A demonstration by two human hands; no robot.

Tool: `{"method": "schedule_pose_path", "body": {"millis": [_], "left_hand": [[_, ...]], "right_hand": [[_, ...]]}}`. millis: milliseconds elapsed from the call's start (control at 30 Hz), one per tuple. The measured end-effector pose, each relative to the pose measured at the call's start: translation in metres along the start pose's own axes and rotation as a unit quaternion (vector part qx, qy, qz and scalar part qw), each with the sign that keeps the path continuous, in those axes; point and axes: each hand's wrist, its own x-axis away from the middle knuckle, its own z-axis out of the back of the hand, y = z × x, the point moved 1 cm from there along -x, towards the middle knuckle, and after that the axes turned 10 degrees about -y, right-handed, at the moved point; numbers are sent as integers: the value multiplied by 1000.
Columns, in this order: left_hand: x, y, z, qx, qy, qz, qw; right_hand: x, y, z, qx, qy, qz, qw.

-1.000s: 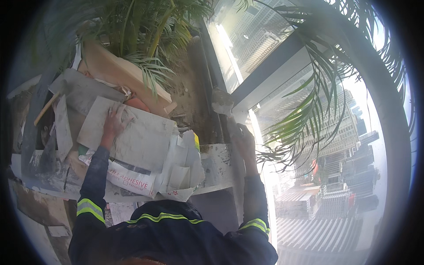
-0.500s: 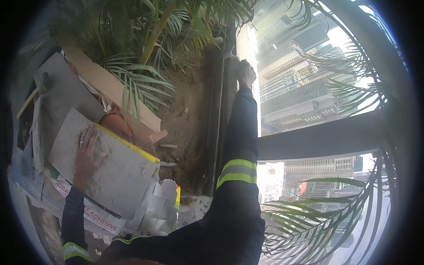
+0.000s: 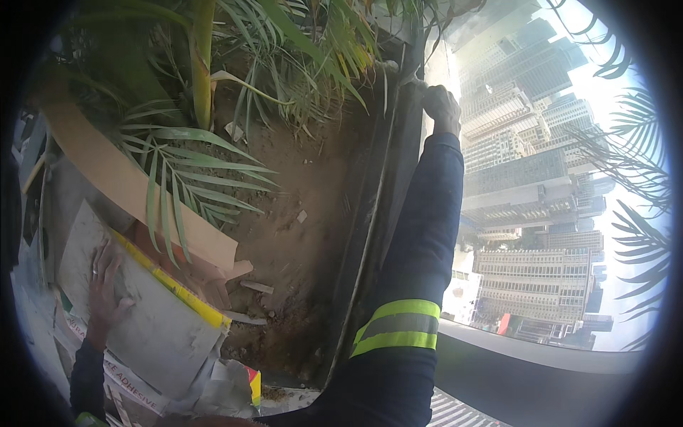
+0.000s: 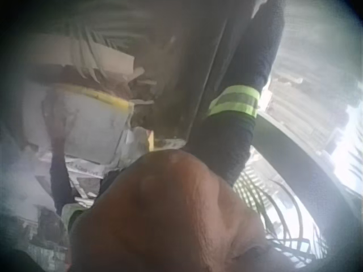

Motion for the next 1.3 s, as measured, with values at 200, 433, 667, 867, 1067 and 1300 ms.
{"method": "schedule_pose_path", "body": {"millis": [200, 433, 667, 867, 1067, 1300], "left_hand": [[5, 9, 6, 9, 4, 4, 1000], [11, 12, 11, 69, 34, -20, 997], [14, 3, 0, 77, 56, -38, 995], [22, 1, 0, 51, 86, -28, 995], [21, -2, -8, 64, 94, -27, 993], [20, -8, -13, 82, 108, -28, 990]], "right_hand": [[34, 17, 13, -59, -96, 100, 989], [123, 0, 40, 28, -146, 91, 985], [221, -24, 76, 1, -186, 13, 982], [310, -74, 135, -2, -221, 31, 975], [340, -64, 169, -47, -206, -51, 976], [249, -87, 121, 68, -8, 24, 997]]}}
